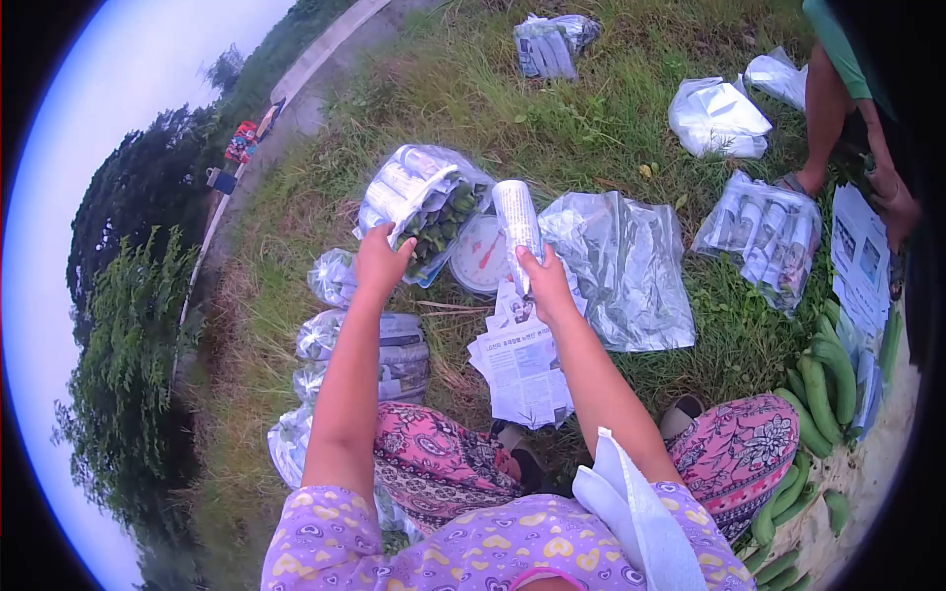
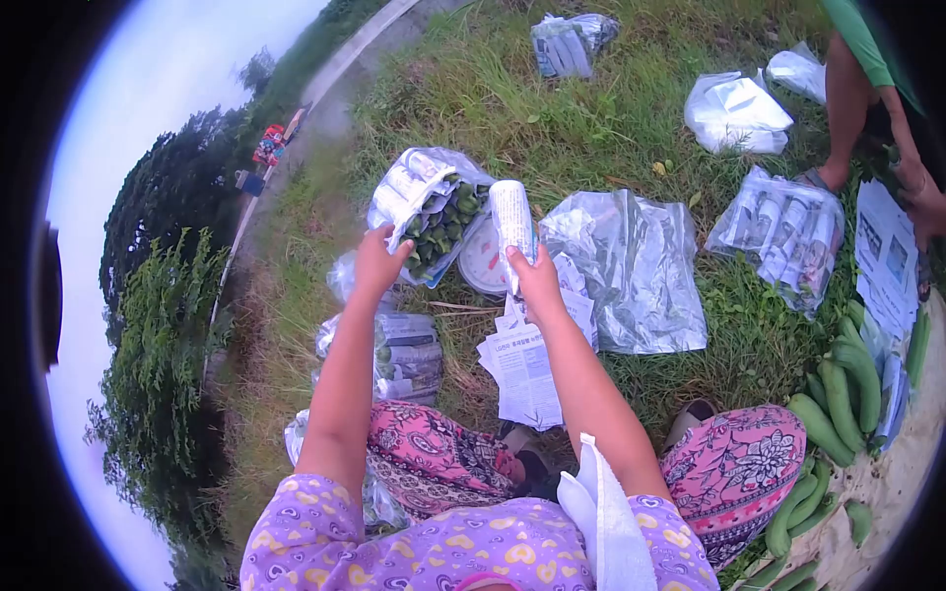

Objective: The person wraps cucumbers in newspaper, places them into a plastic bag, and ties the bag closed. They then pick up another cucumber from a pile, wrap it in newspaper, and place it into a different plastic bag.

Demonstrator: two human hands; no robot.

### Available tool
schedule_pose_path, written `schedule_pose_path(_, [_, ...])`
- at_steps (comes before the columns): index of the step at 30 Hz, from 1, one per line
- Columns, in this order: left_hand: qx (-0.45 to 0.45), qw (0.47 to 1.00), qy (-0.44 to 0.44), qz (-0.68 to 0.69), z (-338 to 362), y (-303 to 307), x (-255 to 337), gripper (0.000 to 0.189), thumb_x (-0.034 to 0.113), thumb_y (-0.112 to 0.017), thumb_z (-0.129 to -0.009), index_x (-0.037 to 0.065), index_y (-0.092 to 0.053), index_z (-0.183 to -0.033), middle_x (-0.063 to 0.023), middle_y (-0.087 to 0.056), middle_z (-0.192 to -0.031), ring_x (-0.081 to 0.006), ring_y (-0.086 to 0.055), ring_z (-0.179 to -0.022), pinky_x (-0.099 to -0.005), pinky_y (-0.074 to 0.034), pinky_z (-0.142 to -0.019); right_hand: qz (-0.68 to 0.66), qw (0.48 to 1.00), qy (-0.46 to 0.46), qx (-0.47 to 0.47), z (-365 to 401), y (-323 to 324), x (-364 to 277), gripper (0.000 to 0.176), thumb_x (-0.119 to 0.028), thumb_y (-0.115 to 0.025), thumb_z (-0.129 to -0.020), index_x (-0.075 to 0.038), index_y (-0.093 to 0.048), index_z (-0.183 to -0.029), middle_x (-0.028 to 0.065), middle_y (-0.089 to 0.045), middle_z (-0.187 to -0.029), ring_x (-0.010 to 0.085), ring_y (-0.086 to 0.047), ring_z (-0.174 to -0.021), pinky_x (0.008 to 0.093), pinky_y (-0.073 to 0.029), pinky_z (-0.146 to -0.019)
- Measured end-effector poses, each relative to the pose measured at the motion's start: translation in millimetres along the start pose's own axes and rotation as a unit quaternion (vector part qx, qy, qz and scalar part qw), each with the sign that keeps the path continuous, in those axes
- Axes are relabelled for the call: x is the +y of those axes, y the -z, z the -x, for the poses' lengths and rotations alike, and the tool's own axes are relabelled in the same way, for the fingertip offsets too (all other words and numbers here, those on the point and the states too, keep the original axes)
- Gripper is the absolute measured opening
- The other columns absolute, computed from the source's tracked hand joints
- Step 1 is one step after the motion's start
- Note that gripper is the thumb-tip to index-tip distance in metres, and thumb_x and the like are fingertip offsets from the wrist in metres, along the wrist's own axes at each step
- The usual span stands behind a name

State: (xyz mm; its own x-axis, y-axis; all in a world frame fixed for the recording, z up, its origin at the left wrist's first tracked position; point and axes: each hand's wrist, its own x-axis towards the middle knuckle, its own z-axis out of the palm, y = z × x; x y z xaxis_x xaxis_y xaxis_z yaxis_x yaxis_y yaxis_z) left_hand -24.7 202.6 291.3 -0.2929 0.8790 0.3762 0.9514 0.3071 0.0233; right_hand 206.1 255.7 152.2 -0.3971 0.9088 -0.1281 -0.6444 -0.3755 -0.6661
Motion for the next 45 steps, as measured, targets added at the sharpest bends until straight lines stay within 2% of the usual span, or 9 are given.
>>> schedule_pose_path(7, [0.029,0.992,0.075,0.101,1.4,-35.7,-39.2,0.045,0.027,-0.071,-0.072,0.004,-0.059,-0.109,-0.0144,-0.057,-0.107,-0.0324,-0.054,-0.101,-0.0406,-0.044,-0.086,0.168,0.978,0.095,-0.081,-1.9,-48.0,-30.5,0.047,-0.025,-0.062,-0.085,0.002,-0.046,-0.119,0.0111,-0.059,-0.104,0.0180,-0.058,-0.090,0.0310,-0.044,-0.082])
schedule_pose_path(9, [0.032,0.990,0.090,0.103,2.7,-29.0,-41.2,0.045,0.027,-0.072,-0.071,0.006,-0.059,-0.108,-0.0132,-0.056,-0.106,-0.0316,-0.054,-0.101,-0.0404,-0.044,-0.086,0.292,0.938,0.155,-0.102,-23.0,-74.1,-30.4,0.055,-0.030,-0.065,-0.081,0.002,-0.046,-0.121,0.0148,-0.059,-0.105,0.0230,-0.059,-0.093,0.0339,-0.044,-0.085])
schedule_pose_path(11, [0.025,0.989,0.093,0.108,2.5,-23.6,-44.9,0.046,0.027,-0.073,-0.070,0.006,-0.059,-0.108,-0.0118,-0.057,-0.106,-0.0297,-0.056,-0.099,-0.0395,-0.045,-0.084,0.477,0.834,0.254,-0.113,-45.5,-111.9,-37.9,0.065,-0.037,-0.066,-0.076,0.003,-0.046,-0.123,0.0215,-0.056,-0.111,0.0320,-0.057,-0.101,0.0378,-0.042,-0.088])
schedule_pose_path(15, [-0.004,0.988,0.102,0.116,12.0,-17.4,-57.5,0.049,0.031,-0.074,-0.069,0.007,-0.059,-0.109,-0.0095,-0.058,-0.106,-0.0260,-0.058,-0.093,-0.0372,-0.046,-0.081,0.622,0.738,0.231,-0.123,-102.4,-181.8,-28.5,0.066,-0.041,-0.064,-0.075,0.000,-0.048,-0.124,0.0239,-0.051,-0.119,0.0351,-0.049,-0.112,0.0398,-0.040,-0.092])
schedule_pose_path(25, [-0.031,0.978,0.114,0.171,23.7,-8.8,-97.4,0.055,0.041,-0.073,-0.069,0.006,-0.060,-0.110,-0.0113,-0.058,-0.108,-0.0276,-0.057,-0.098,-0.0385,-0.046,-0.083,0.747,0.598,0.274,-0.094,-153.7,-211.2,9.9,0.064,-0.044,-0.065,-0.074,-0.003,-0.052,-0.121,0.0194,-0.056,-0.115,0.0341,-0.052,-0.109,0.0423,-0.041,-0.093])
schedule_pose_path(28, [-0.023,0.980,0.097,0.172,23.8,-14.5,-100.1,0.056,0.041,-0.073,-0.069,0.005,-0.060,-0.111,-0.0121,-0.058,-0.109,-0.0275,-0.057,-0.099,-0.0381,-0.045,-0.084,0.762,0.582,0.275,-0.074,-152.5,-206.2,12.5,0.065,-0.045,-0.067,-0.072,-0.002,-0.053,-0.119,0.0192,-0.057,-0.113,0.0347,-0.053,-0.107,0.0420,-0.043,-0.092])
schedule_pose_path(31, [-0.010,0.985,0.075,0.154,25.1,-16.7,-99.8,0.055,0.039,-0.073,-0.069,0.002,-0.060,-0.109,-0.0147,-0.059,-0.103,-0.0252,-0.058,-0.093,-0.0359,-0.046,-0.082,0.734,0.630,0.236,-0.092,-152.6,-205.1,8.7,0.065,-0.038,-0.068,-0.069,0.002,-0.050,-0.117,0.0234,-0.054,-0.117,0.0351,-0.050,-0.112,0.0401,-0.040,-0.095])
schedule_pose_path(34, [-0.042,0.983,0.090,0.156,24.4,-16.7,-103.0,0.057,0.041,-0.072,-0.070,0.006,-0.059,-0.113,-0.0128,-0.057,-0.111,-0.0284,-0.056,-0.102,-0.0385,-0.045,-0.086,0.730,0.610,0.298,-0.079,-150.7,-205.1,12.2,0.067,-0.041,-0.068,-0.069,0.002,-0.050,-0.117,0.0230,-0.055,-0.114,0.0350,-0.051,-0.109,0.0404,-0.040,-0.094])
schedule_pose_path(45, [-0.035,0.982,0.089,0.165,17.2,-12.7,-95.2,0.056,0.039,-0.073,-0.068,0.006,-0.059,-0.112,-0.0130,-0.057,-0.111,-0.0286,-0.055,-0.102,-0.0390,-0.045,-0.086,0.735,0.621,0.268,-0.056,-148.6,-217.1,0.2,0.070,-0.047,-0.067,-0.069,-0.001,-0.047,-0.119,0.0226,-0.052,-0.114,0.0355,-0.049,-0.109,0.0420,-0.040,-0.093])
